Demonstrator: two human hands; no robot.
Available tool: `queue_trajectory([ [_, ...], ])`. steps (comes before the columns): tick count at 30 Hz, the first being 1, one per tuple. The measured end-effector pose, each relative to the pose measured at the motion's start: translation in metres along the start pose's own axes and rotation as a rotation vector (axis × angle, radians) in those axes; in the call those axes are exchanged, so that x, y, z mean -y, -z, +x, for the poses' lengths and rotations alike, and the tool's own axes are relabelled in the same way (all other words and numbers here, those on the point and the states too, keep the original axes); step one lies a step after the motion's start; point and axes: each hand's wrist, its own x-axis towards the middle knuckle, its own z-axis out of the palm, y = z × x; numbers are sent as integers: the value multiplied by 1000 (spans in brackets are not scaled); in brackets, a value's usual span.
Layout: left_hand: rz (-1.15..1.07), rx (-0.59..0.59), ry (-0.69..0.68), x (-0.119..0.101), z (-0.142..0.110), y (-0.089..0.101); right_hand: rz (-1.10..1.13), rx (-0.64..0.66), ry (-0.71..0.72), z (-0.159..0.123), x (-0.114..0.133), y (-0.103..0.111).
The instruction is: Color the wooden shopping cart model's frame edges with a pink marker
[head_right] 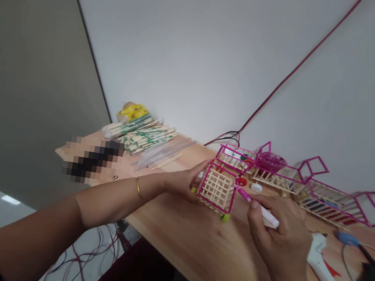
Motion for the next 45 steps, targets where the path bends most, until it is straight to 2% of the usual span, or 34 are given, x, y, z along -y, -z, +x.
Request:
queue_trajectory([
  [4,-2,142,4,4,1,6,7,10,-32,-1,0,0],
  [13,160,46,-74,2,3,9,57,21,-80,-1,4,5],
  [21,158,26,-119,-2,3,3,103,6,-85,-1,4,5],
  [26,135,-18,-75,0,2,1,141,16,-109,-4,4,5],
  [33,146,21,-112,-6,4,0,203,46,-97,-6,1,4],
  [38,181,16,-79,-12,4,1,201,67,-95,-3,3,6],
  [42,230,-18,-58,-7,3,6,185,72,-103,-2,3,6],
  [45,186,-35,-43,1,3,10,216,76,-79,-2,3,4],
])
